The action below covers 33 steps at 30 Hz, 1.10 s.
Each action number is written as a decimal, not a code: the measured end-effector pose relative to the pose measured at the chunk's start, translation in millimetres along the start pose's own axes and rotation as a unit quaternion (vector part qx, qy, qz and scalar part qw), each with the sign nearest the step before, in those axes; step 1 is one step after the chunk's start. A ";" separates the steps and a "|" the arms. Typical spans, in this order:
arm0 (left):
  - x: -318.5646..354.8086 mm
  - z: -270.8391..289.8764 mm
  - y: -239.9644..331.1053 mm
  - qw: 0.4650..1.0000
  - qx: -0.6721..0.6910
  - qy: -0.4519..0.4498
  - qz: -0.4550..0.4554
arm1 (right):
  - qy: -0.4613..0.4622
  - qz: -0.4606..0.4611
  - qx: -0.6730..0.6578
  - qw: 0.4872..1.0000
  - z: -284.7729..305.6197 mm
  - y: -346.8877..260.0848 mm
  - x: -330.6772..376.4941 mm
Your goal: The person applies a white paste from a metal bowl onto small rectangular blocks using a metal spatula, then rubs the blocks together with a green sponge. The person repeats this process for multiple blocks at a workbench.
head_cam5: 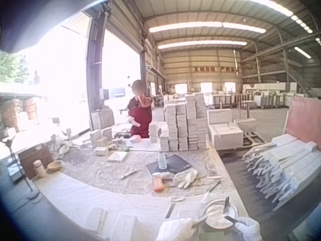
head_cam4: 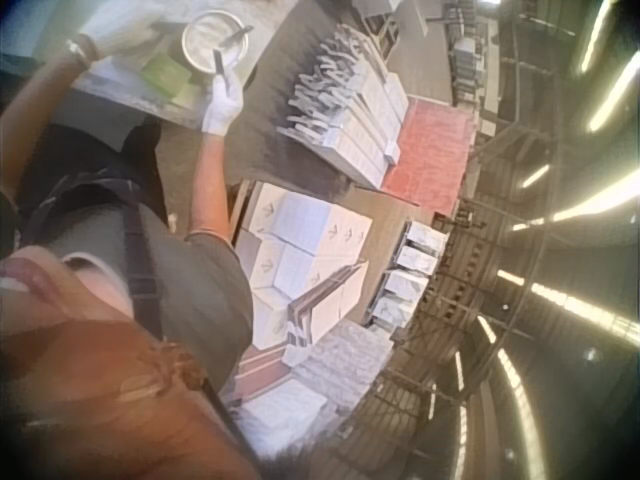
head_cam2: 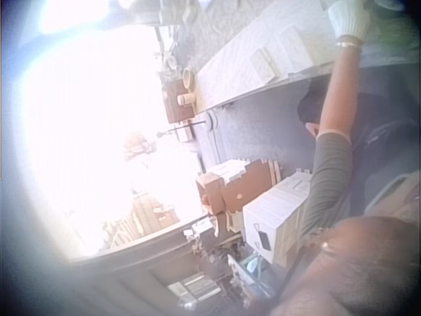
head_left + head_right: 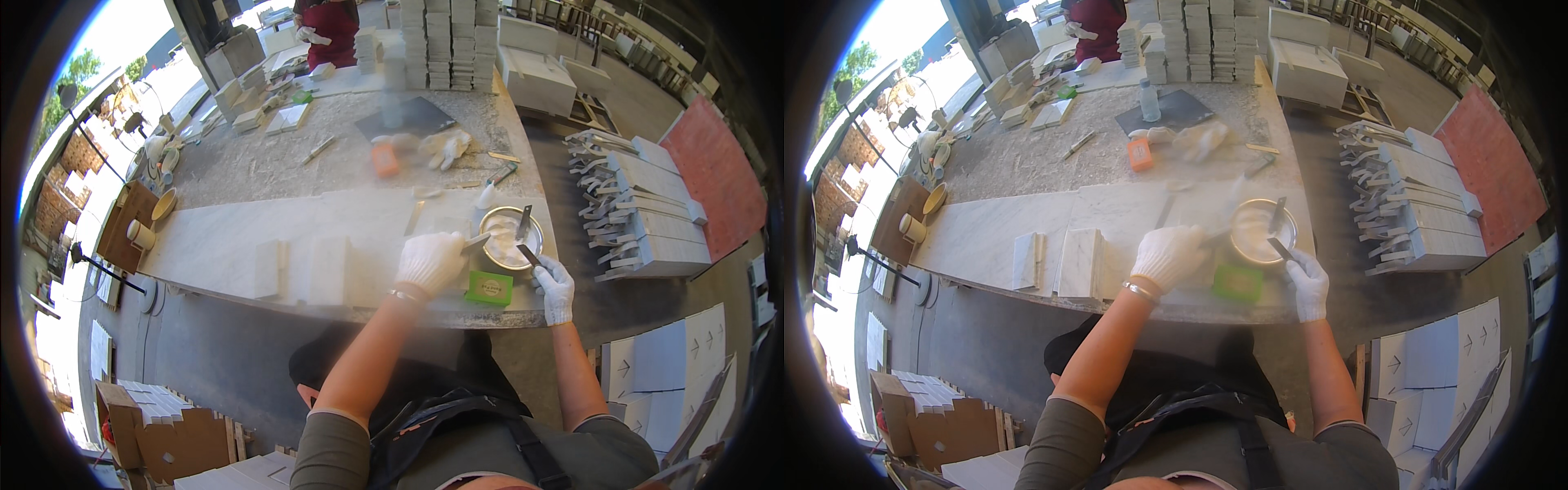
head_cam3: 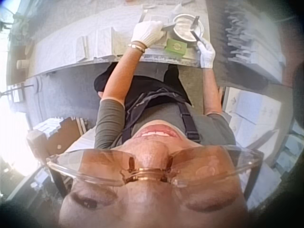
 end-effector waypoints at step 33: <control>-0.4 3.7 2.2 1.000 -0.001 -0.003 0.002 | -0.004 0.005 0.011 1.000 3.1 8.0 -4.3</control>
Point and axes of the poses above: each hand's wrist, its own x-axis away from the middle knuckle, its own z-axis out of the back of the hand, y = z × x, the point moved 1 cm from there along -x, towards the middle knuckle, and after that the axes turned 12 degrees about y, right-handed, at the moved point
